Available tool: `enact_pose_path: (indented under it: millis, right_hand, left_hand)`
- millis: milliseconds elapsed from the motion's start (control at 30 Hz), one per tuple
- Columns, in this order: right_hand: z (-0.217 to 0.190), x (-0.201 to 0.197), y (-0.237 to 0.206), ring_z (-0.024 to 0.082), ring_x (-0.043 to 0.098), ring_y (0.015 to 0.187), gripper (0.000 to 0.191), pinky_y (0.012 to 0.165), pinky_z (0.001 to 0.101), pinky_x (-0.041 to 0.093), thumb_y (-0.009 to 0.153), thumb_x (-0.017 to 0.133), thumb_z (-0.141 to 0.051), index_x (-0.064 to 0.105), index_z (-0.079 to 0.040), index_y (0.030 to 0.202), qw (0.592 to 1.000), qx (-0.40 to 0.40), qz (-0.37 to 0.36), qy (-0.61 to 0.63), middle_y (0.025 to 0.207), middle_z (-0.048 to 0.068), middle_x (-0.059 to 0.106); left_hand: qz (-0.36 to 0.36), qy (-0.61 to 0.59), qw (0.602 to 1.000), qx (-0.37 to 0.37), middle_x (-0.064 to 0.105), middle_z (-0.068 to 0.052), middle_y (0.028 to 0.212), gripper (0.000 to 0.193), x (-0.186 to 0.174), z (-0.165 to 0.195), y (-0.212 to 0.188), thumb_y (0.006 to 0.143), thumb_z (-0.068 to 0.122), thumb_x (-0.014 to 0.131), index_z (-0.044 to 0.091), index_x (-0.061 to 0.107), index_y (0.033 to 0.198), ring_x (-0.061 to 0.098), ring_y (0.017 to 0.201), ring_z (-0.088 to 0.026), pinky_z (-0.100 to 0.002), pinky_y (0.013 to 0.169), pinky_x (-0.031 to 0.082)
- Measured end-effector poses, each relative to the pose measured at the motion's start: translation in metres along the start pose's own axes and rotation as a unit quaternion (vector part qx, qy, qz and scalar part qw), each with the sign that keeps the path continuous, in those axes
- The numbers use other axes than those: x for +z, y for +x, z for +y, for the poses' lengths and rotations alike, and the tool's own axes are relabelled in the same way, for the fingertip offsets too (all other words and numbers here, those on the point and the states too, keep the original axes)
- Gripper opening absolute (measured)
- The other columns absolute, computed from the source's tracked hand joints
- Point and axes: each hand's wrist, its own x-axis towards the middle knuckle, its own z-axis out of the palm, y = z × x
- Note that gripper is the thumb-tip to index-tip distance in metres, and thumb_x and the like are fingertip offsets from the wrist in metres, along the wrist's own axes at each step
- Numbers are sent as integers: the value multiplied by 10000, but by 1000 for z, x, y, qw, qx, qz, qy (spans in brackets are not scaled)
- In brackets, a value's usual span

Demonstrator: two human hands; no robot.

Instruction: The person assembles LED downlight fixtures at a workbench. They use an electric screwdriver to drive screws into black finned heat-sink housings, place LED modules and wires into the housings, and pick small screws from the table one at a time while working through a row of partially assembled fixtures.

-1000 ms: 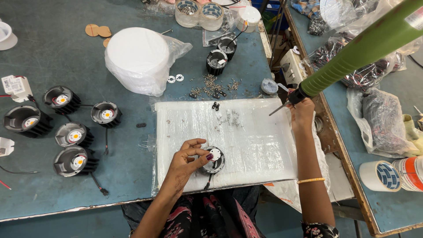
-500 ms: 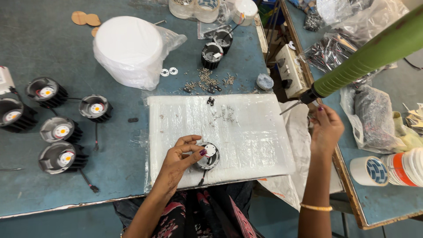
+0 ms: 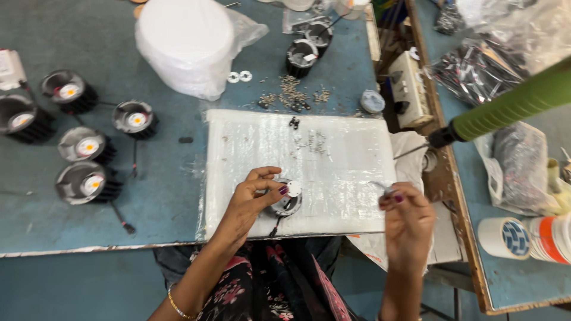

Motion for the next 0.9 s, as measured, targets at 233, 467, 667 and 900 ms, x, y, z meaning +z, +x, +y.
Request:
enact_pose_path:
  millis: [233,467,667,900]
  right_hand:
    - [48,52,-20,184,620,883,109,827,316,522,984,638,48,672,106,1070,997,67,-31,3,1025,137,628]
    - [56,72,-25,151,584,858,116,789,283,493,979,646,41,688,97,1072,991,46,-44,-117,1017,104,612]
    - [57,83,-36,137,616,883,120,786,263,530,962,660,52,704,55,1074,965,-24,-33,-258,1047,92,629]
    - [60,93,-44,150,639,845,158,720,260,517,893,762,70,731,5,1034,855,-240,-35,-458,957,79,661]
  left_hand:
    - [6,-4,1000,-20,493,-88,1451,238,2,-2,0,845,268,780,34,767,882,426,1426,-302,-449,1172,324]
    - [8,-16,1000,-7,503,-97,1440,262,3,-5,1,838,281,791,27,773,897,440,1402,-299,-444,1152,346]
    - [10,-39,999,-10,496,-93,1448,244,6,-3,-1,836,254,793,19,767,898,410,1442,-282,-440,1163,364]
    - [15,-33,999,-3,495,-100,1454,259,9,1,-4,843,277,785,27,766,909,394,1454,-302,-462,1188,308]
